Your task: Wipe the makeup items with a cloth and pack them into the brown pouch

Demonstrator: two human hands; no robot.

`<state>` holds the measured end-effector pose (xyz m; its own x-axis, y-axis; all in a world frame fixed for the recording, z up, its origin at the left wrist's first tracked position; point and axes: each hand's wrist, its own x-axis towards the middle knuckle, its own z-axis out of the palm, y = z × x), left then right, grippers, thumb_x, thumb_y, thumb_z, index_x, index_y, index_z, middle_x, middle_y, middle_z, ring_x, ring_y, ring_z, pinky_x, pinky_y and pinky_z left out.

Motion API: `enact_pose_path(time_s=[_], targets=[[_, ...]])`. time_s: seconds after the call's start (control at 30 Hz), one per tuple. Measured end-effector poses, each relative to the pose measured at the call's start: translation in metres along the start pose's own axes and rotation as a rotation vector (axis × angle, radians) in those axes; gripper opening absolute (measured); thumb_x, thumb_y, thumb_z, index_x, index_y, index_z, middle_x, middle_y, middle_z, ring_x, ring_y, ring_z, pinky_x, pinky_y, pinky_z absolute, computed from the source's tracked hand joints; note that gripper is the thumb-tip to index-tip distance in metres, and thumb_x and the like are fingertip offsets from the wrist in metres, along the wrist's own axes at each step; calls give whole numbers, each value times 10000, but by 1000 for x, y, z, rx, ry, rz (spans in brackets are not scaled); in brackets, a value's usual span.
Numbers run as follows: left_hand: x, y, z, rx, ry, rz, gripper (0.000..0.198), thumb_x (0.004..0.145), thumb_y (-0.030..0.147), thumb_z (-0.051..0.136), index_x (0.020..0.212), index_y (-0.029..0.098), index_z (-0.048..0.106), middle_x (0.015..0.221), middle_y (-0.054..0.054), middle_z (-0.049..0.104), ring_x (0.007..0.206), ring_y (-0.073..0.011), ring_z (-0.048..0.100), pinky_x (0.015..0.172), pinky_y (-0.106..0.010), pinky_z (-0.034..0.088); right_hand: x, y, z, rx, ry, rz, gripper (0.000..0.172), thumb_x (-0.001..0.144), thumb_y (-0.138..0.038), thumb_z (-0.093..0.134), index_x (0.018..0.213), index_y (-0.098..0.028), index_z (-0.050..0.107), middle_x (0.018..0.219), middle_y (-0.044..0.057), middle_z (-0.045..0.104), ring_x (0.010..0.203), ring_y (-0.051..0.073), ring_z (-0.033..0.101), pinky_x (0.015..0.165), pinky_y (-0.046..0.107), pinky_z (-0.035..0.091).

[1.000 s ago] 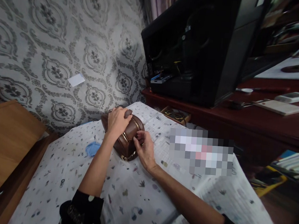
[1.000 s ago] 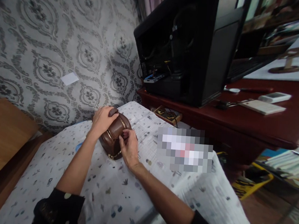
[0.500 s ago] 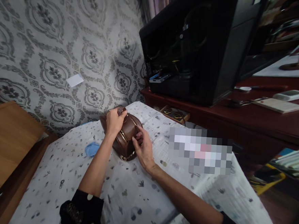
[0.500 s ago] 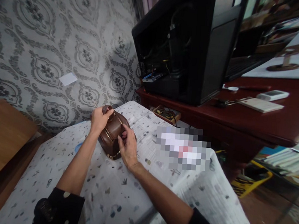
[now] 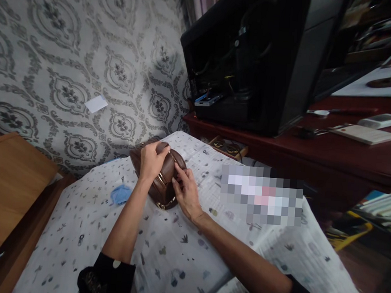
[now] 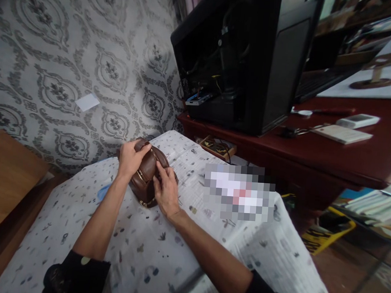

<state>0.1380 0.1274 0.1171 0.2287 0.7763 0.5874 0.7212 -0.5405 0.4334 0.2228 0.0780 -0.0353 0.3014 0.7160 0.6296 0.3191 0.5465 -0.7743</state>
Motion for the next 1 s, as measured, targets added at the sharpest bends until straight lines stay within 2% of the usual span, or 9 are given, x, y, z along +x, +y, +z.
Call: enact_pose_path(time_s=[0.13,0.27,0.43,0.6,0.73,0.83,1.0], targets=[[-1,1,-1,-25,-34,29,175,857,275,661,732,160,700,723,-17,707,679,-154,603,694,-245,428,0,-3,0,-6,1,13,482,967,-245,475,1444,-198,521,1052,100,539,897,219,564,811,393,571],[0,-2,0,-56,-32,36,191,878,275,637,733,161,690,729,-11,707,686,-150,600,702,-242,434,0,-7,-1,0,30,2,546,952,-223,483,1496,-236,443,1037,81,541,891,214,551,843,402,564],[-1,-6,1,-39,-31,39,209,885,304,640,749,159,705,739,-30,704,727,-168,614,713,-252,445,4,-6,-6,-15,-71,-26,575,965,-228,447,1539,-246,424,1055,86,512,931,221,549,891,422,549],[-3,-8,1,-8,-11,65,209,893,310,642,768,161,718,771,-41,718,740,-171,631,745,-261,469,5,-5,-9,-17,-103,-28,578,958,-229,451,1536,-243,443,1042,86,508,944,231,546,905,441,549],[-5,-7,2,12,-34,128,189,901,306,641,858,153,742,914,-78,753,857,-194,677,848,-287,499,5,-6,-10,-23,-109,-28,585,950,-228,460,1534,-260,448,1032,83,502,954,236,551,913,438,548],[-5,-5,1,12,-76,119,192,918,301,621,920,155,745,977,-90,760,927,-206,689,910,-308,508,5,-7,-10,-22,-113,-16,589,955,-228,454,1542,-273,435,1027,80,496,960,235,553,917,437,548],[-10,-11,-13,15,-115,143,200,906,233,622,1078,186,713,1109,-83,741,1076,-226,658,1006,-341,478,4,-11,-9,-26,-94,-8,591,959,-234,446,1548,-260,414,1056,90,509,962,236,554,912,438,540]])
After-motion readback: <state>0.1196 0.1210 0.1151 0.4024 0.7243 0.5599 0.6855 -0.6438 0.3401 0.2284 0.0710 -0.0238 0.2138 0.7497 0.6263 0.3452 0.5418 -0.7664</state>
